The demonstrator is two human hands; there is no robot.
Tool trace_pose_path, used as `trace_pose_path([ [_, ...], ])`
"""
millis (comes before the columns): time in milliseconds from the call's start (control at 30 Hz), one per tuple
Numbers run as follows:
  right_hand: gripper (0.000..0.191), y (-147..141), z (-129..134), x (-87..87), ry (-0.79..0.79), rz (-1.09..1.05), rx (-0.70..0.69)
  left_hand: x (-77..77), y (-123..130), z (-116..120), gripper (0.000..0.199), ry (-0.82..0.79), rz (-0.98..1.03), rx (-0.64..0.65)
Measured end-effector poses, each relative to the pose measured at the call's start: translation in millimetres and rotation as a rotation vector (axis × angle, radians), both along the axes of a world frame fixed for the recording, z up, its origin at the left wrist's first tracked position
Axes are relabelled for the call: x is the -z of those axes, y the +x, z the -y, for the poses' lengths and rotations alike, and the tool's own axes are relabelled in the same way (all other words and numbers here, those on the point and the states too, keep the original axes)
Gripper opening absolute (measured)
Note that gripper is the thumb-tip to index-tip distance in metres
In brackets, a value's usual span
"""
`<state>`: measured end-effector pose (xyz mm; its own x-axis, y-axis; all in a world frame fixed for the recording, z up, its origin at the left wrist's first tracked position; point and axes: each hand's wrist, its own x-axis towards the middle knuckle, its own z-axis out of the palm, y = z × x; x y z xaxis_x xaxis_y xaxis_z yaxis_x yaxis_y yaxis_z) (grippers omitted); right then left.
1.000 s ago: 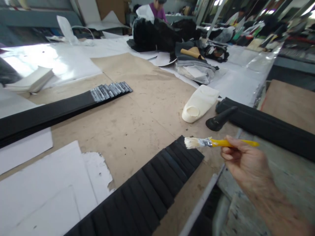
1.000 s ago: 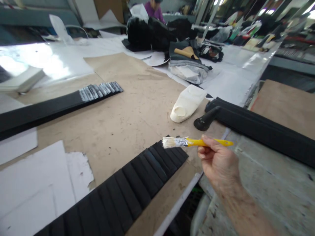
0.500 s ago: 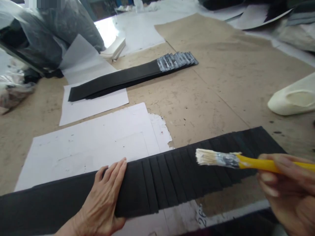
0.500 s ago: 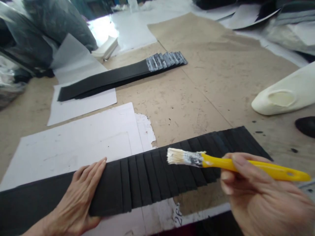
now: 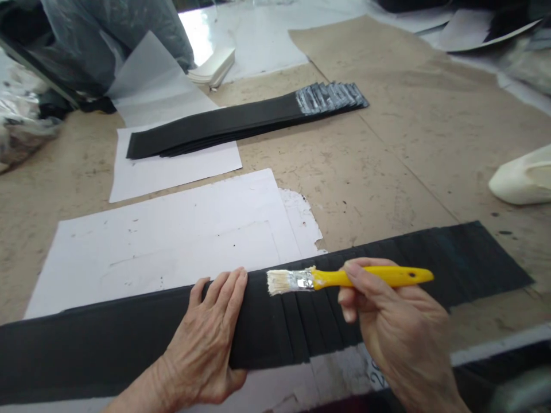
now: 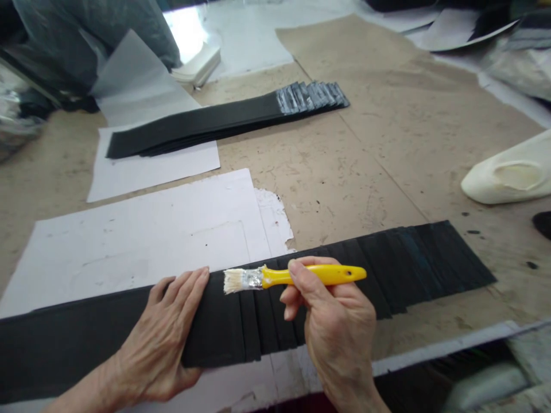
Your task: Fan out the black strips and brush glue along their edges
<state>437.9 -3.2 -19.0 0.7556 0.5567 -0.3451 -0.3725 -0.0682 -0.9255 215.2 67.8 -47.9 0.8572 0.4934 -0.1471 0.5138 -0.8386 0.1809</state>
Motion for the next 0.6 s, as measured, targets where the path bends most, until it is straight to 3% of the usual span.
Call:
trace_pose_path([
  [333, 0.026, -7.9, -12.3, 13.2, -0.074, -0.026, -0.100, 2.3, -1.4, 0.1, 0.103, -0.007, 0.003, -0.011],
  [600, 0.028, 24.4, -0.8, 19.5, -0.109, 0.027, 0.006, 5.6, -3.2, -1.1, 0.099, 0.090, 0.052, 0.037],
])
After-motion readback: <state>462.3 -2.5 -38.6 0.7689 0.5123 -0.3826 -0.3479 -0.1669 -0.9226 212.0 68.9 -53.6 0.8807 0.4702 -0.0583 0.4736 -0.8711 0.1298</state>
